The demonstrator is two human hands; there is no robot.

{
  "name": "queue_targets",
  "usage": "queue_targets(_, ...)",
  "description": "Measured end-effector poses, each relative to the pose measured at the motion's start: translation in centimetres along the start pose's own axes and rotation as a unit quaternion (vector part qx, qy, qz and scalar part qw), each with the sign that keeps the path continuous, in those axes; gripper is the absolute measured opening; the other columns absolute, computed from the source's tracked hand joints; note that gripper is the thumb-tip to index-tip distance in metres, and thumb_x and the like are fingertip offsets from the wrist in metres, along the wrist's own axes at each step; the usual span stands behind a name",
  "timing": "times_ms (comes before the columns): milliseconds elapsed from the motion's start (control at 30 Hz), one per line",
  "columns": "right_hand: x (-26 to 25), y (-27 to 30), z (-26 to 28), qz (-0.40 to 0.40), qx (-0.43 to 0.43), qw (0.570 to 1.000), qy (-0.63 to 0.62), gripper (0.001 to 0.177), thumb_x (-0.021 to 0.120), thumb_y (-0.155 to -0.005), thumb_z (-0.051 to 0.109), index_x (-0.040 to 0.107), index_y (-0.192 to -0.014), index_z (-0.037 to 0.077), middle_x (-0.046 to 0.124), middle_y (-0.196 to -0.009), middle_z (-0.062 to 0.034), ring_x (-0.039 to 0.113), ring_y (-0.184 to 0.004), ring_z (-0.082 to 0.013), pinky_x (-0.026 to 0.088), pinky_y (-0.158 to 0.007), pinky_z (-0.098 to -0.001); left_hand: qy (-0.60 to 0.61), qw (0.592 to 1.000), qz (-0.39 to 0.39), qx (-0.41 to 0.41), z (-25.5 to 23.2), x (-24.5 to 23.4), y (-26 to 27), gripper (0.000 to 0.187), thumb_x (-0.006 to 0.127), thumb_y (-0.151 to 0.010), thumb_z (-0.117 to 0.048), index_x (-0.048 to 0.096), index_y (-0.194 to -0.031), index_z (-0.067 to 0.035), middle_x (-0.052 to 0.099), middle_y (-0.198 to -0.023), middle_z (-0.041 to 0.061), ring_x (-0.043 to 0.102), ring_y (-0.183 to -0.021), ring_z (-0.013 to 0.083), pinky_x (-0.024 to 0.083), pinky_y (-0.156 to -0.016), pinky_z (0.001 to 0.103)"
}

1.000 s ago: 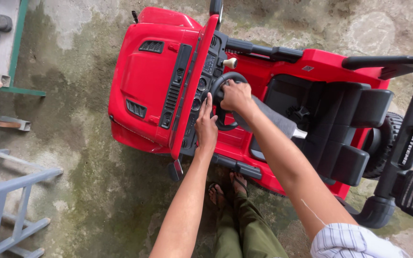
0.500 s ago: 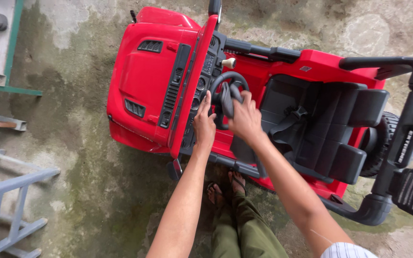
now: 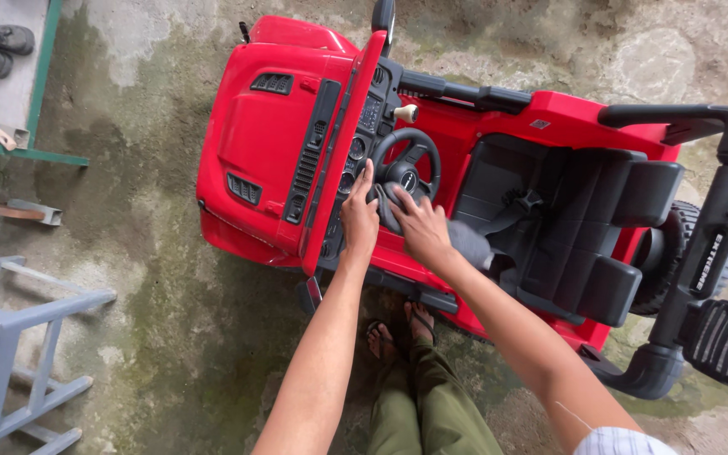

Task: The person wipes the exterior and interior of a red toy car using a gray cloth. They clean the front grille, hood, side panels, dashboard, steering wheel, seats, and rear wheel area.

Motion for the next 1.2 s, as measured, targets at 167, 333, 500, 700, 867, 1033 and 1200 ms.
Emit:
queue_targets(167,-2.5,2.9,-4.2,0.041,0.237,0.942,-0.235,0.077,0.073,-0.078,0.017,0.045,-0.150,0.011,0.055,-0.138,-0.0150,0.064,-0.120,-0.0399,0.051,-0.100,-0.0490,0.021,1.000,-0.007,0.018,0.1,-0.1,0.0,0.087,0.067,-0.081,0.017,0.043,-0.154,-0.022,0.052,-0.151,0.016,0.052,-0.137,0.0333,0.051,-0.109,0.037)
queue_targets(333,-7.9,-2.7,-2.7,-0.273,0.130,0.926,-0.228,0.070,0.079,-0.074,0.021,0.051,-0.138,0.020,0.035,-0.156,-0.0243,0.046,-0.133,-0.0454,0.051,-0.098,-0.0500,0.041,0.998,-0.018,0.035,0.2,0.0,0.6,0.085,0.065,-0.083,0.018,0.042,-0.156,-0.020,0.052,-0.151,0.018,0.052,-0.139,0.0335,0.051,-0.110,0.038)
queue_targets(500,-3.0,-7.6,-2.9,-0.223,0.165,0.944,-0.180,0.085,0.062,-0.088,0.007,0.035,-0.162,0.036,0.038,-0.162,-0.0160,0.047,-0.139,-0.0409,0.050,-0.099,-0.0543,0.023,1.000,0.006,-0.002,0.2,0.1,-0.1,0.081,0.068,-0.086,0.012,0.042,-0.156,-0.020,0.055,-0.149,0.017,0.054,-0.137,0.0338,0.050,-0.108,0.039)
queue_targets(700,3.2,-1.9,-7.2,-0.061,0.318,0.913,-0.249,0.093,0.058,-0.080,0.003,0.031,-0.161,0.039,0.029,-0.162,-0.0205,0.049,-0.122,-0.0516,0.050,-0.098,-0.0550,0.027,0.999,0.017,0.011,0.1,-0.2,-0.7,0.086,0.069,-0.082,0.014,0.041,-0.156,-0.020,0.055,-0.147,0.020,0.053,-0.135,0.0359,0.050,-0.107,0.039)
queue_targets(867,4.8,1.9,-2.8,-0.010,0.353,0.896,-0.270,0.081,0.063,-0.079,0.011,0.042,-0.152,0.039,0.029,-0.161,-0.0166,0.052,-0.119,-0.0522,0.048,-0.100,-0.0556,0.031,0.999,0.038,0.010,0.4,-0.1,-0.8,0.086,0.069,-0.083,0.013,0.040,-0.156,-0.021,0.058,-0.144,0.022,0.058,-0.133,0.0350,0.053,-0.104,0.039)
queue_targets(1033,3.5,3.9,2.2,-0.027,0.345,0.896,-0.279,0.066,0.062,-0.081,0.015,0.057,-0.145,0.031,0.047,-0.153,-0.0198,0.060,-0.113,-0.0507,0.048,-0.101,-0.0539,0.021,0.997,0.063,0.025,0.6,-0.5,-1.0,0.086,0.071,-0.084,0.009,0.039,-0.157,-0.021,0.061,-0.139,0.023,0.062,-0.128,0.0355,0.053,-0.102,0.039)
queue_targets(1200,1.1,4.8,-0.3,-0.060,0.329,0.853,-0.401,0.051,0.070,-0.073,0.026,0.072,-0.124,0.022,0.075,-0.119,-0.0147,0.072,-0.112,-0.0323,0.054,-0.103,-0.0423,-0.003,0.994,0.109,0.024,2.1,0.1,-1.9,0.081,0.065,-0.092,0.002,0.032,-0.161,-0.024,0.063,-0.138,0.022,0.063,-0.127,0.0366,0.051,-0.104,0.040)
Point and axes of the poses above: each hand's wrist, its own y-axis away from the middle knuckle, its own x-axis out of the palm, z = x × y, the point moved 6 cm from there along -y, towards the middle knuckle
